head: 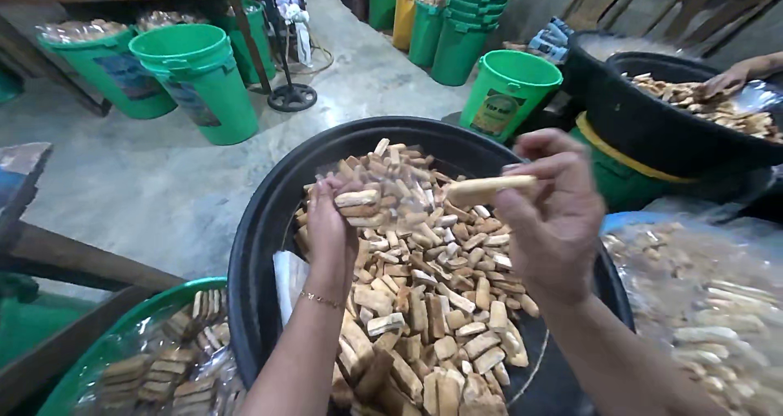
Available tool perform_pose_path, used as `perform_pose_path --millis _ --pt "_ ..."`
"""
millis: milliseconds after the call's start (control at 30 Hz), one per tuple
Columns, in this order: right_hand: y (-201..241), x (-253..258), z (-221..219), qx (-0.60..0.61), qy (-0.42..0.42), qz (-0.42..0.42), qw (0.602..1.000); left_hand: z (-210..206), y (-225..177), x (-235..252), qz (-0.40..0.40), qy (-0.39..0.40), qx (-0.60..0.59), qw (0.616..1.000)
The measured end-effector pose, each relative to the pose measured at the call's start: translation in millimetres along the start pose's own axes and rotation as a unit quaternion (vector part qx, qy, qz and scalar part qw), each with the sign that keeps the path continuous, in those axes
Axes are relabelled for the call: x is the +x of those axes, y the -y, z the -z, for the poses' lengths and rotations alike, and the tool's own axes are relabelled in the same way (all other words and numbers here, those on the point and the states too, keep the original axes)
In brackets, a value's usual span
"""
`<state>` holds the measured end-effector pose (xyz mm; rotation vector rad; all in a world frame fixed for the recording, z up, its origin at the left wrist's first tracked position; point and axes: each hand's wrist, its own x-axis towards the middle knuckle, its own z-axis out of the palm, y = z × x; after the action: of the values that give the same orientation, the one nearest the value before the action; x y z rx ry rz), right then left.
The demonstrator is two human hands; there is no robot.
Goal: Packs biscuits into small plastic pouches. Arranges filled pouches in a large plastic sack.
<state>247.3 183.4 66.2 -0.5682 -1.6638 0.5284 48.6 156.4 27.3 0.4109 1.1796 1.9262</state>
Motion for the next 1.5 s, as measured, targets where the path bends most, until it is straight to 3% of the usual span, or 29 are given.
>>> perform_pose_path --millis 67,167,267,367,467,500,567,600,633,767,833,900,967,1033,1100,1233,1300,1367,1500 --pt "-7 -7 -13 -0.025 0.025 0.003 0.999 -3 4 -6 0.003 0.046 0.017 0.999" --pt "-28 0 -31 -0.079 0.014 0.155 0.985 -4 6 -14 -0.011 0.122 0.026 0.992" --pt "-31 11 -40 -0.103 0.084 0.195 0.972 -2 2 -13 -0.007 0.171 -0.015 0.985" --pt "-31 14 -47 -0.067 0.151 0.153 0.974 2 -4 -8 -0.023 0.205 -0.04 0.978" --pt "-42 -8 -64 -0.007 0.136 -0.07 0.988 14 -15 6 -0.074 0.129 -0.04 0.988" --pt "-49 -18 -74 -0.045 0.187 -0.181 0.964 19 -17 13 -0.091 0.098 -0.046 0.99" --pt "-61 -28 -101 -0.161 0.373 -0.346 0.846 23 -18 23 -0.107 0.058 -0.059 0.991" --pt "-66 -34 -116 -0.219 0.445 -0.372 0.784 21 -17 22 -0.107 0.054 -0.056 0.991" --pt "-70 -43 -128 -0.262 0.484 -0.37 0.748 19 -15 20 -0.104 0.062 -0.046 0.992" --pt "-77 -55 -139 -0.289 0.523 -0.325 0.733 12 -11 17 -0.099 0.13 -0.052 0.985" --pt "-69 -38 -121 -0.258 0.487 -0.355 0.756 8 -12 17 -0.067 0.127 -0.089 0.986" --pt "-58 -21 -85 -0.162 0.332 -0.334 0.867 2 -15 14 -0.015 0.1 -0.121 0.988" --pt "-39 -7 -45 -0.06 0.136 -0.231 0.961 -1 -15 10 0.019 0.095 -0.135 0.986" --pt "-16 0 -16 0.026 -0.002 -0.104 0.994 -8 -12 3 0.027 0.117 -0.146 0.982" --pt "1 -2 0 0.032 -0.044 0.008 0.998 -14 -3 -9 0.025 0.161 -0.139 0.977" --pt "-10 -6 -2 -0.101 -0.053 0.154 0.981 -24 11 -37 0.002 0.302 -0.092 0.949" --pt "-14 -6 -1 -0.126 0.002 0.185 0.975 -26 12 -51 -0.007 0.343 -0.069 0.937" --pt "-3 -8 8 -0.115 0.09 0.119 0.982 -28 10 -59 0.011 0.314 -0.058 0.948" --pt "27 -18 46 -0.065 0.23 -0.121 0.964 -32 9 -56 -0.016 0.241 0.022 0.97"
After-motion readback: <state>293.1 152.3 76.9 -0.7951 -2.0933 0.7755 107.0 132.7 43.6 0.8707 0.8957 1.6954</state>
